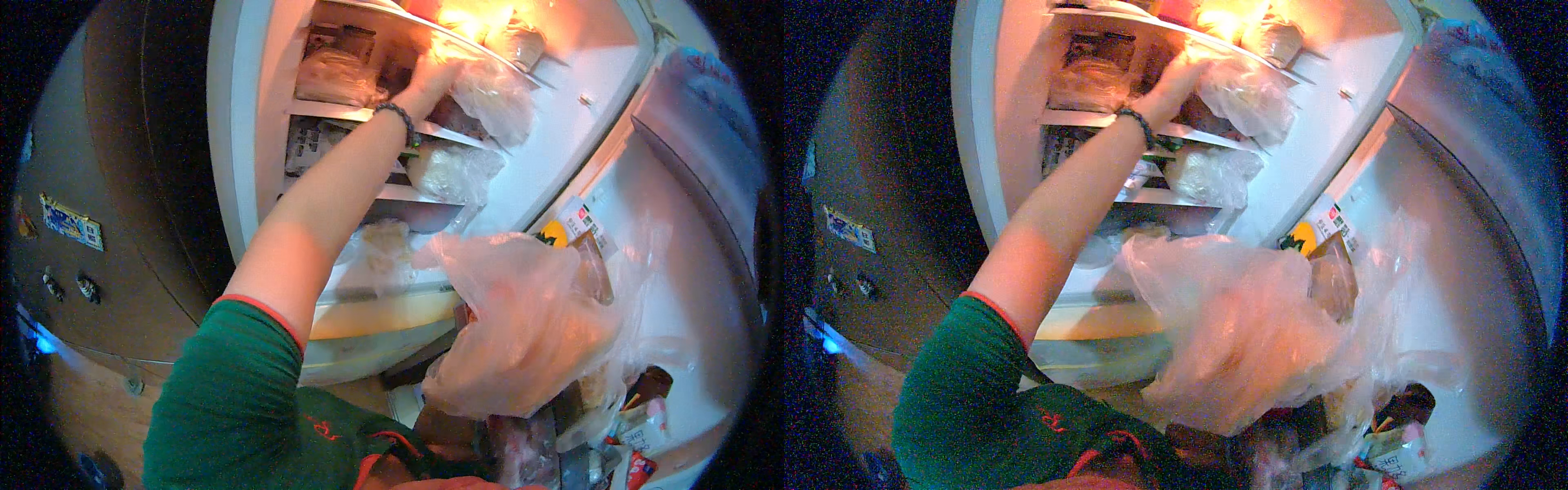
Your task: The person organizes the refrigerator by moving various food items, including packaged goods and a container of meat, between the fridge shelves and a nearby table. They also clean the refrigerator door seal with a cloth.
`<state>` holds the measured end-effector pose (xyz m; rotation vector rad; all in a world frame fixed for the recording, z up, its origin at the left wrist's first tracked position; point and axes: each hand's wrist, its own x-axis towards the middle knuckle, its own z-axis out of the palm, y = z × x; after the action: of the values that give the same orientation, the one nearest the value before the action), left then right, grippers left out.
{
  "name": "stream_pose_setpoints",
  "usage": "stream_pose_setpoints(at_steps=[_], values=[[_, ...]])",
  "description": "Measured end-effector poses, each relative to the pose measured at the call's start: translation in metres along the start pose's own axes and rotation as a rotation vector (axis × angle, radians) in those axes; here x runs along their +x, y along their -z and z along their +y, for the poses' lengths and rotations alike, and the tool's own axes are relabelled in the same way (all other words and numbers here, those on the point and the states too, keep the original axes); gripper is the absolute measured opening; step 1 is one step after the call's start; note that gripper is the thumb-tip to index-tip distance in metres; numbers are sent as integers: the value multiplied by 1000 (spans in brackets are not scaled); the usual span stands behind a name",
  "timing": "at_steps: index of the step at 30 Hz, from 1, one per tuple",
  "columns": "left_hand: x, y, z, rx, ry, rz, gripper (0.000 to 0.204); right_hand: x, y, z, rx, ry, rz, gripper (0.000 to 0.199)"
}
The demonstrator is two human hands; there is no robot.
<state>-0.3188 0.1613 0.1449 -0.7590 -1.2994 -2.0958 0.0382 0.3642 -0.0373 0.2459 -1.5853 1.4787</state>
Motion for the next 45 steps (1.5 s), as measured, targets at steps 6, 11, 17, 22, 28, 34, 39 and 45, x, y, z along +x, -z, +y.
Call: stream_pose_setpoints(at_steps=[6,11,17,22,28,34,39,45], values=[[-1,-14,5,458,139,-209,67,-4,5,-1,-20,-7,5,50],[-7,0,5,645,302,-167,80,-1,-5,0,-7,-6,-12,50],[-28,-8,4,669,-150,152,68,-2,3,-2,-14,4,8,50],[18,3,8,666,-111,-150,55,-5,8,-2,-21,-3,11,50],[79,23,-74,554,22,-451,55,-5,7,2,-32,-15,11,49],[70,15,-54,860,101,-326,57,-6,-1,-1,-44,1,-1,49],[-40,-3,49,710,-234,0,64,5,-25,2,-4,27,-16,49],[-266,48,137,-370,135,-445,93,15,-97,7,86,95,-77,49]])
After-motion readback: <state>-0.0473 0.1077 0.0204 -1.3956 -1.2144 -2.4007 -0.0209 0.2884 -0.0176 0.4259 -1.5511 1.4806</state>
